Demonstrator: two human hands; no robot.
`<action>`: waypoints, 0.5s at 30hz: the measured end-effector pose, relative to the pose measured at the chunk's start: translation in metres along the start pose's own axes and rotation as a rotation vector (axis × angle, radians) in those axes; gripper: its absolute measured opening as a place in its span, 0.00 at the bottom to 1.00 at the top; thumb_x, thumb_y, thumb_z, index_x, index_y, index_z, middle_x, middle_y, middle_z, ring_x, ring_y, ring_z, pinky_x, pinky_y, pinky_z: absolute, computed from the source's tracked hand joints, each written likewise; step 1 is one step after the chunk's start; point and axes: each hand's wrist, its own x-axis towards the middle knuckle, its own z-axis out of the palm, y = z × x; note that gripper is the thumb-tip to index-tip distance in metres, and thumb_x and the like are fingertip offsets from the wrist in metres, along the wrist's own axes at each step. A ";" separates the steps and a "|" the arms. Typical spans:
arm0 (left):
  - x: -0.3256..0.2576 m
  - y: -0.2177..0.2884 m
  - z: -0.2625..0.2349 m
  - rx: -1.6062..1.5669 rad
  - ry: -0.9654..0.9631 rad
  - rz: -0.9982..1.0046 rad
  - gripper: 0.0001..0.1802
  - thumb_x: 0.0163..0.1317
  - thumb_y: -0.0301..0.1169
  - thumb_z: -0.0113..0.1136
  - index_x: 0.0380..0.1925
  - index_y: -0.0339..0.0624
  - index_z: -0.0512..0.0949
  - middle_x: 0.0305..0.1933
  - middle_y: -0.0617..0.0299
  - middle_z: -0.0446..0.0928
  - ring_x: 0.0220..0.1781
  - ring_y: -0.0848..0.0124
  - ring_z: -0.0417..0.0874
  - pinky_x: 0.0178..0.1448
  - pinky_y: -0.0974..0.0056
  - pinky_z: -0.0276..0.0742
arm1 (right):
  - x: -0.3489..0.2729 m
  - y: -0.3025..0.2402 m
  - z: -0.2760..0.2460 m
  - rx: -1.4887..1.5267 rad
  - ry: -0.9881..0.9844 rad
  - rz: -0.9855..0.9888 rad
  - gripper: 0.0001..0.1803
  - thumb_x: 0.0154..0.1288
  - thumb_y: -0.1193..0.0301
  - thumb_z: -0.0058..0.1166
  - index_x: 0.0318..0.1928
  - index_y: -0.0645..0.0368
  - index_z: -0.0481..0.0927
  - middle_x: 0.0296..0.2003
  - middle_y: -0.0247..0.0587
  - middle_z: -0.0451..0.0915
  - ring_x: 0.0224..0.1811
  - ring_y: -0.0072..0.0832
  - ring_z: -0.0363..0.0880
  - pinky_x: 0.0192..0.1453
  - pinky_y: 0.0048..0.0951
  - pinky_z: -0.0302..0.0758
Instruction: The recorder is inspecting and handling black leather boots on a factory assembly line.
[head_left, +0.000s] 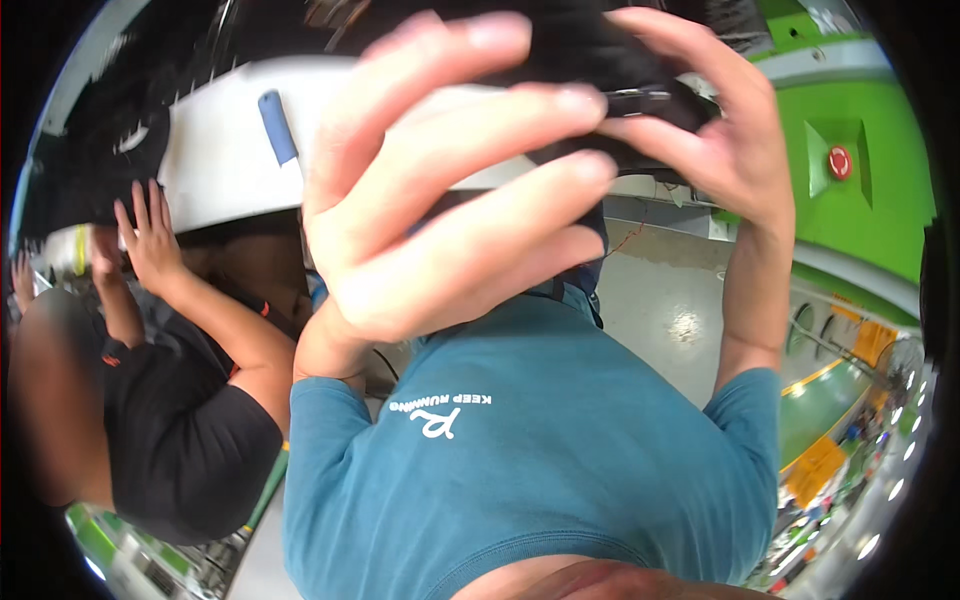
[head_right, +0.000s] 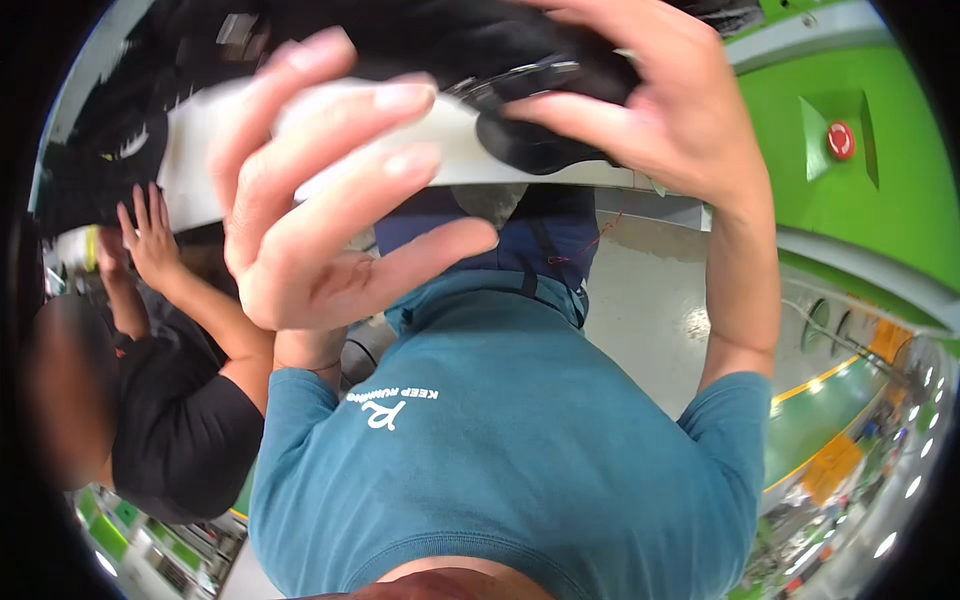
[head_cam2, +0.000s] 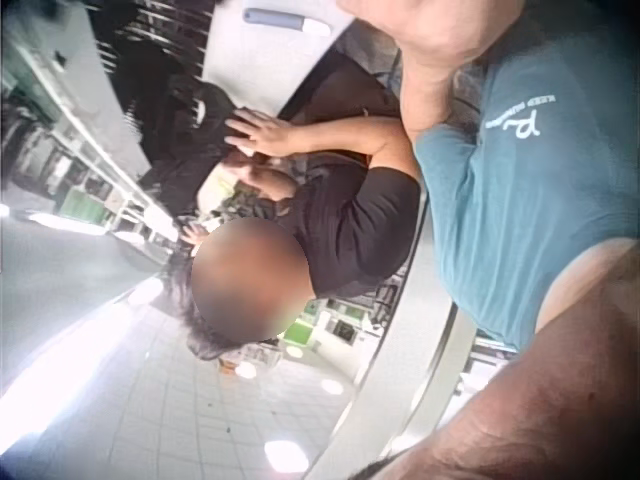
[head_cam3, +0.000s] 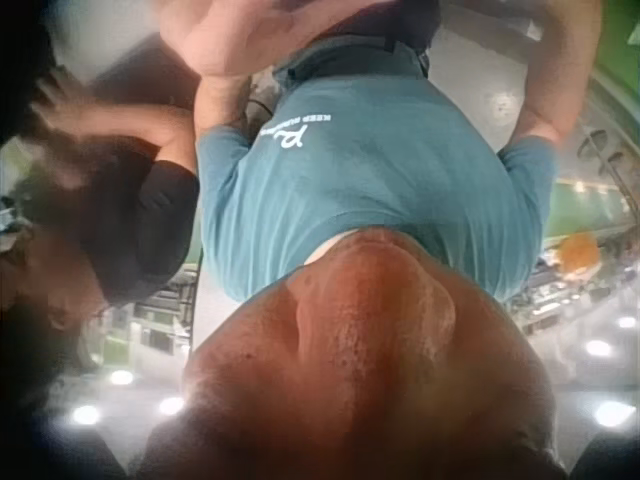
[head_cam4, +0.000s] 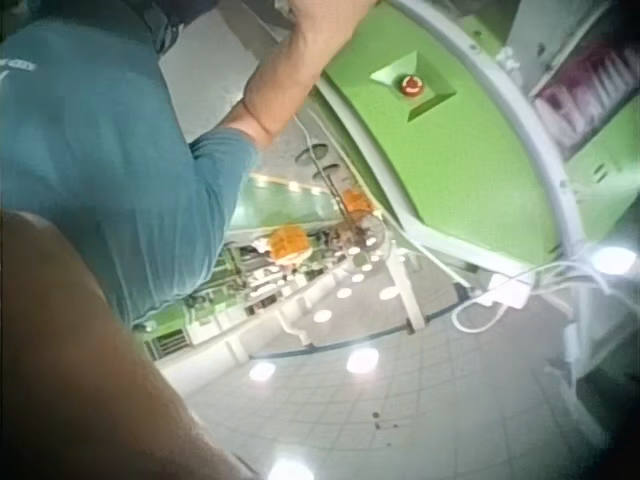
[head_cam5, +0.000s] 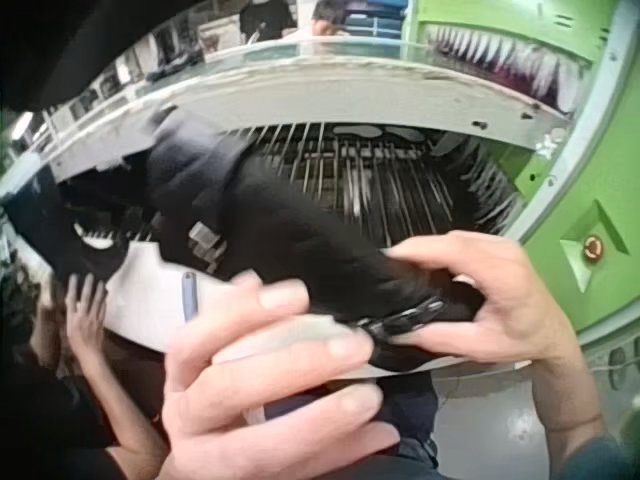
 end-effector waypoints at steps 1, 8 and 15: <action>0.024 0.005 -0.006 0.144 -0.057 0.085 0.39 0.45 0.49 0.88 0.57 0.44 0.87 0.54 0.52 0.90 0.63 0.47 0.88 0.66 0.47 0.85 | 0.009 0.005 0.007 0.051 -0.011 -0.101 0.40 0.52 0.74 0.82 0.67 0.64 0.82 0.56 0.47 0.88 0.56 0.38 0.88 0.63 0.37 0.82; 0.060 -0.041 -0.018 0.266 -0.585 -0.137 0.40 0.47 0.55 0.87 0.56 0.46 0.88 0.38 0.63 0.89 0.36 0.60 0.91 0.42 0.59 0.84 | 0.005 0.051 0.003 0.321 0.345 0.004 0.33 0.74 0.51 0.70 0.66 0.63 0.81 0.55 0.43 0.87 0.59 0.33 0.85 0.66 0.39 0.79; 0.061 -0.048 -0.014 0.212 -0.692 -0.200 0.37 0.50 0.55 0.86 0.48 0.35 0.86 0.37 0.55 0.87 0.34 0.53 0.91 0.39 0.58 0.85 | -0.007 0.044 0.104 0.512 0.672 0.099 0.33 0.88 0.44 0.42 0.57 0.64 0.81 0.44 0.45 0.82 0.44 0.33 0.83 0.52 0.32 0.78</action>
